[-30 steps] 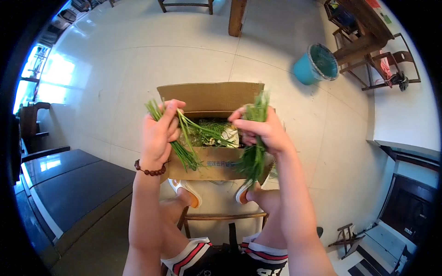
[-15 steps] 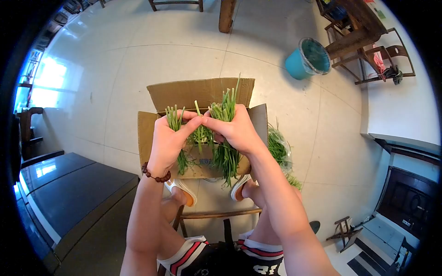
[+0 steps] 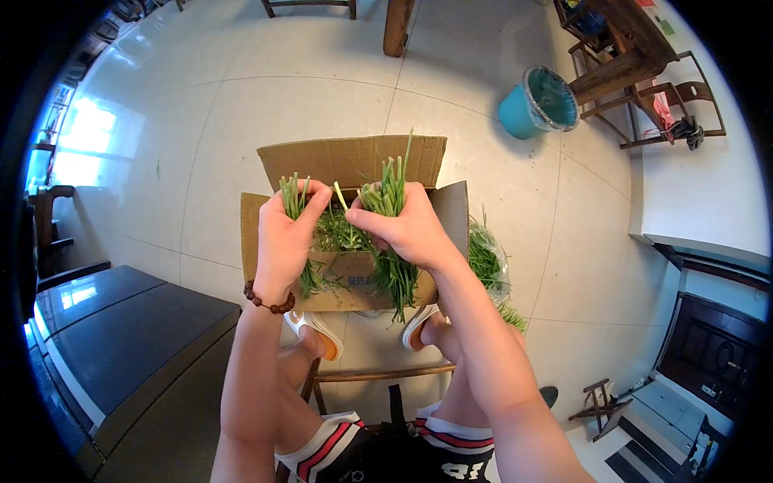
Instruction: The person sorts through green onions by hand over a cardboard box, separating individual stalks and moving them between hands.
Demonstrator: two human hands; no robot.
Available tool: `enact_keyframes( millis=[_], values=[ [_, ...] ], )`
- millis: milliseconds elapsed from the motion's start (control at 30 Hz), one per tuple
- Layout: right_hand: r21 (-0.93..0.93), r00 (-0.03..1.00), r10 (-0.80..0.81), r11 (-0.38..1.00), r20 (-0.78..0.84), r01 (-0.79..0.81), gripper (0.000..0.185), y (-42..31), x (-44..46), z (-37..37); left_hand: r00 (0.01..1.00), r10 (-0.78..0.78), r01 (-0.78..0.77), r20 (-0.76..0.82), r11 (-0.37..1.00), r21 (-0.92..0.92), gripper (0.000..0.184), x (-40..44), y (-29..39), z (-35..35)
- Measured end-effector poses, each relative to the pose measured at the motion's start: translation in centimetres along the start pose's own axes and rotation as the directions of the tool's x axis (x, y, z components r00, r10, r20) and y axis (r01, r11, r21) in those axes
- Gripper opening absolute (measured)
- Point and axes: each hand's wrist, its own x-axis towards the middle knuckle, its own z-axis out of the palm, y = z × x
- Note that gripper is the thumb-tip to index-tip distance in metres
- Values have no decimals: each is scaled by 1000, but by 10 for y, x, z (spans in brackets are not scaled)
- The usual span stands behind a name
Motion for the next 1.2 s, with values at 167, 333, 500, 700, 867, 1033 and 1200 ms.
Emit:
enact_keyframes(
  millis=[167,333,500,700,867,1033,1200],
  values=[
    [6,1000,-7,1000,22,7,16,0,-3,-4,984,5,0,-176,1000,30,16,8,-6,-6],
    [58,1000,-6,998,-7,7,18,3,-1,-5,998,-38,36,-53,999,-38,15,3,-2,-4],
    [80,998,-27,996,-62,32,19,2,0,-2,978,-136,170,156,958,-230,15,-7,10,11],
    [98,995,-29,994,-96,39,18,1,0,-3,968,-186,221,170,951,-217,17,-5,8,10],
    [134,993,-60,988,-104,74,18,6,2,-7,982,-90,116,168,982,-152,15,-9,12,13],
    [109,990,-86,989,-109,98,18,7,3,-6,993,-1,12,117,995,-95,17,-5,4,15],
    [219,976,-42,972,-215,90,20,4,5,-6,955,-209,243,210,958,-153,19,-9,0,21]
  ],
)
